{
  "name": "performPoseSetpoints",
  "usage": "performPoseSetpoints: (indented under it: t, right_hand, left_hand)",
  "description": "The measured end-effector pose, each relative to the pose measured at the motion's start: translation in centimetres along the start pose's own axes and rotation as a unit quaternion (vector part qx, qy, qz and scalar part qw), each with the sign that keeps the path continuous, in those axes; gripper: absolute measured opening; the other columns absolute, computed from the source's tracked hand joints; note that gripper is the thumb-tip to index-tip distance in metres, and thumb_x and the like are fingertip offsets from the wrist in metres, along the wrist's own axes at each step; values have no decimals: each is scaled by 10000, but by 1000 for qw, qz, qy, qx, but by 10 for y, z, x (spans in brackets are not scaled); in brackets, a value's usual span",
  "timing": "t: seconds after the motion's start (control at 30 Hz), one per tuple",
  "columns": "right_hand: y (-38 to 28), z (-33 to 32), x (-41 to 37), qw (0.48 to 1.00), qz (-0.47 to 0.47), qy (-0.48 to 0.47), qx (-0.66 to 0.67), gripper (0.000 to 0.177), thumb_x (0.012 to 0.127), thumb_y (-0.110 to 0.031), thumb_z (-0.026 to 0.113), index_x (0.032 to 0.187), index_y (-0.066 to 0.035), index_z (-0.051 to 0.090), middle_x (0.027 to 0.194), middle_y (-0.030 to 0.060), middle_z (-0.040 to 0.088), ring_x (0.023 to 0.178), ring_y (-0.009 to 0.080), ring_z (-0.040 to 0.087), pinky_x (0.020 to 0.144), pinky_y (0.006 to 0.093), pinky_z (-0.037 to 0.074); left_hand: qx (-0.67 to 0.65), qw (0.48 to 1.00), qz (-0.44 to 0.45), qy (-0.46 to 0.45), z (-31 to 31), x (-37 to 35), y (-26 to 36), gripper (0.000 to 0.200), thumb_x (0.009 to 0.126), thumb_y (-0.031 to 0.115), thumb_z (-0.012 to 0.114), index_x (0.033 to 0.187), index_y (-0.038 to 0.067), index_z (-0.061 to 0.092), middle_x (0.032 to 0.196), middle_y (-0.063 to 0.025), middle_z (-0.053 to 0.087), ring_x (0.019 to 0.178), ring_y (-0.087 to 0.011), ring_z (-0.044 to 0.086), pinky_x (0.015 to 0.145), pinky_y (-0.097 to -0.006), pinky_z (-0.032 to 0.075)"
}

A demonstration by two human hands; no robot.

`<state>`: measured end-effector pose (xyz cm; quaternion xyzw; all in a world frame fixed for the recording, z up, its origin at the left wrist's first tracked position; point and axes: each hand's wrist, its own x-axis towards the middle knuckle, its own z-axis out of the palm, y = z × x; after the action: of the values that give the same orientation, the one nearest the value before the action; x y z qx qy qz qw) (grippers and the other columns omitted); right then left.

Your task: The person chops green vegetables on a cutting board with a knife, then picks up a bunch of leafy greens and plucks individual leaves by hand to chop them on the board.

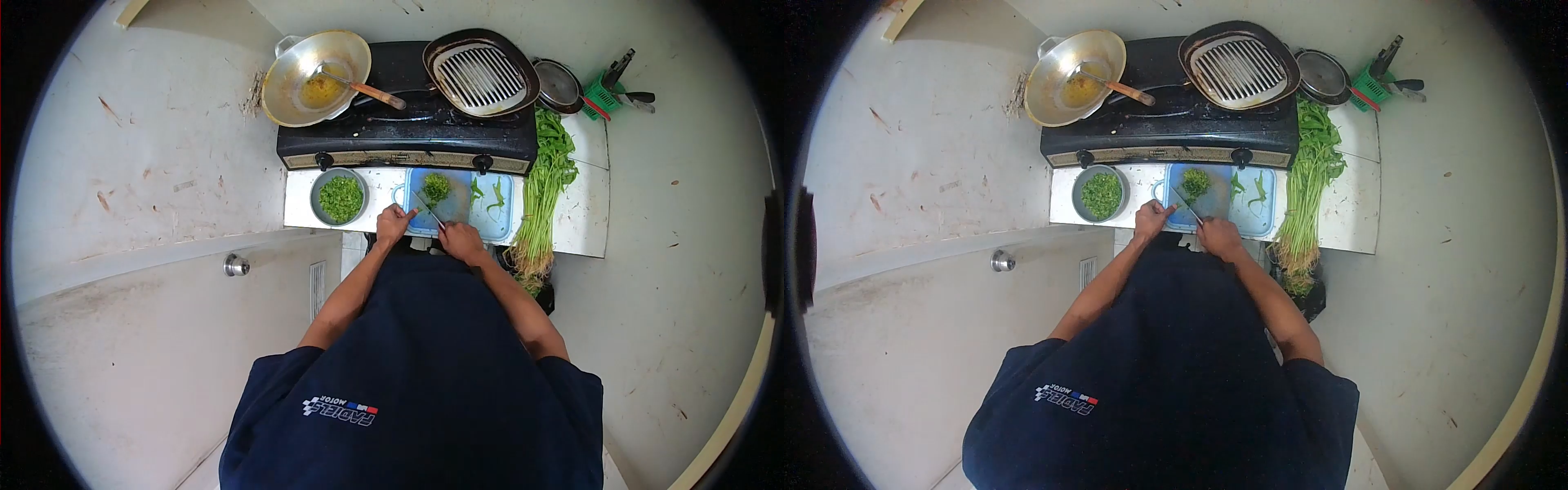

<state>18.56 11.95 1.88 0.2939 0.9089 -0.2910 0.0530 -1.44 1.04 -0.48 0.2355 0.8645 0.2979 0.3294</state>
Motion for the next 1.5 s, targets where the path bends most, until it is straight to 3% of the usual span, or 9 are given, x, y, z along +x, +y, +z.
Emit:
performPoseSetpoints:
  t: [0.37, 0.77, 1.07, 1.27, 1.5]
  right_hand:
    - [-2, 4, 0, 1000, -18, -13, 3, 376, 988, -342, 584, 914, 8, 698, 784, 239, 715, 740, 438, 712, 705, 538, 578]
    - [-11, 3, 9, 1000, -13, 13, -13, 387, 1003, -317, 555, 884, 23, 696, 792, 254, 717, 746, 437, 719, 708, 535, 579]
    - [-8, -9, -8, 1000, 23, -10, -10, 407, 1007, -343, 536, 916, 11, 715, 827, 227, 727, 770, 416, 726, 737, 520, 586]
    - [-10, -5, -4, 999, -4, -30, -17, 419, 1009, -348, 531, 912, 12, 720, 815, 238, 728, 764, 424, 725, 735, 531, 584]
    - [-6, 3, -4, 999, -6, -32, -16, 415, 1012, -348, 531, 914, 7, 724, 800, 242, 724, 758, 427, 727, 727, 543, 585]
  left_hand:
    - [18, 1000, -5, 21, 1, -5, 9, 550, 811, 498, 845, 680, 36, 577, 642, -137, 660, 638, -319, 674, 661, -422, 540]
    - [17, 1000, 3, 25, 5, -2, 0, 586, 811, 558, 828, 677, 41, 587, 631, -131, 651, 629, -319, 668, 655, -424, 537]
    - [26, 999, 1, 38, 4, -6, 0, 600, 809, 570, 830, 676, 40, 582, 626, -137, 647, 626, -327, 666, 647, -436, 531]
    - [27, 999, -4, 38, 5, -5, -1, 595, 803, 558, 845, 676, 40, 581, 617, -137, 639, 608, -333, 652, 641, -433, 528]
    - [-3, 1000, -4, 7, 3, 0, -8, 553, 822, 517, 840, 675, 40, 601, 616, -96, 642, 592, -246, 636, 635, -379, 527]
